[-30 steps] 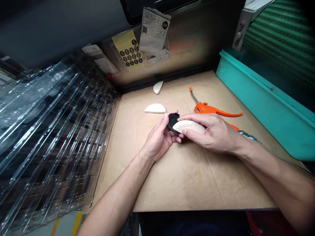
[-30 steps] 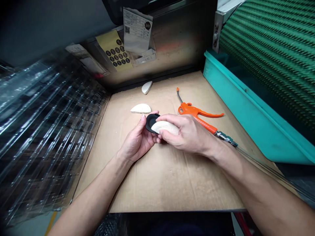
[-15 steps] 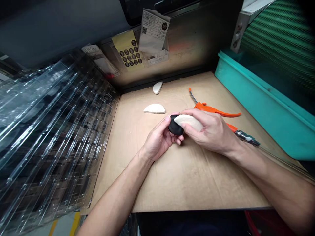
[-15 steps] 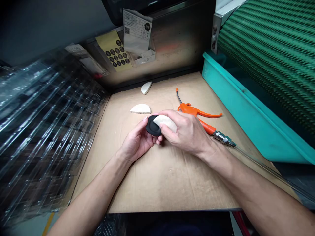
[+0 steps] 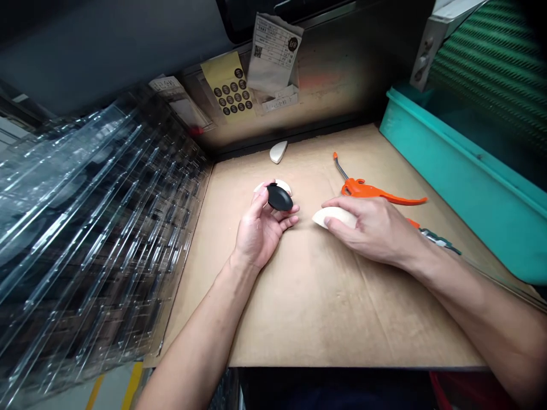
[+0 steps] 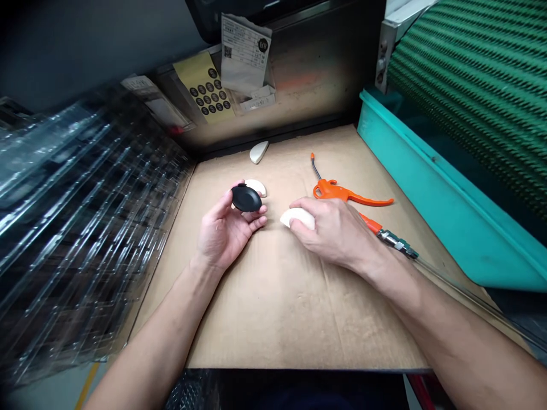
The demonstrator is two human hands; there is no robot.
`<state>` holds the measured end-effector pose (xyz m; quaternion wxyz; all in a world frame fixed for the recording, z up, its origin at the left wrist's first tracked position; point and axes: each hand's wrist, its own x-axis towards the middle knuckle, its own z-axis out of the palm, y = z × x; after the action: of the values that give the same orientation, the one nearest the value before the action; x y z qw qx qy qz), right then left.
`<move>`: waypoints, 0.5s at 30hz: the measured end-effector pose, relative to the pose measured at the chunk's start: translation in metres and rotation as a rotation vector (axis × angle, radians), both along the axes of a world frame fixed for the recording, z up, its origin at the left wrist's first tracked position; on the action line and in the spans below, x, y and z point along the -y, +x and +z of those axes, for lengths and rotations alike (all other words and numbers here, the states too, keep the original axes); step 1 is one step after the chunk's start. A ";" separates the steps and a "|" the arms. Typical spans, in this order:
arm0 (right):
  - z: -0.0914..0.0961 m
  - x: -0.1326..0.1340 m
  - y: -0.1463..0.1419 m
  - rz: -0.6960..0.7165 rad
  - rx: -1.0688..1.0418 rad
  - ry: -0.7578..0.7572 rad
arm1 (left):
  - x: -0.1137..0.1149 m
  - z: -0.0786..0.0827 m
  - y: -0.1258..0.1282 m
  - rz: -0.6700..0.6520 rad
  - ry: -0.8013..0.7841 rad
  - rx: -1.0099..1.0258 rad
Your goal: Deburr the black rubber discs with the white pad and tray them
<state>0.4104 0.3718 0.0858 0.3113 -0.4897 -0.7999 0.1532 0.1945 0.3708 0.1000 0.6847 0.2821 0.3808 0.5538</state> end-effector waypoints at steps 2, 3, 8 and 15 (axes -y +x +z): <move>-0.003 0.003 -0.005 0.066 0.029 -0.023 | -0.002 0.001 -0.004 0.027 -0.012 -0.006; -0.004 0.004 -0.006 0.105 0.042 -0.016 | -0.003 0.001 -0.005 0.033 -0.015 -0.010; 0.003 -0.004 0.008 -0.008 0.089 0.128 | -0.006 -0.001 -0.006 0.081 -0.016 -0.027; 0.008 -0.020 0.064 -0.449 0.709 -0.172 | -0.015 -0.006 -0.020 0.221 -0.019 -0.073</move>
<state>0.4744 0.3920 0.0933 0.0006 -0.6984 -0.7151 -0.0302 0.1742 0.3856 0.0937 0.6077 0.2517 0.4397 0.6116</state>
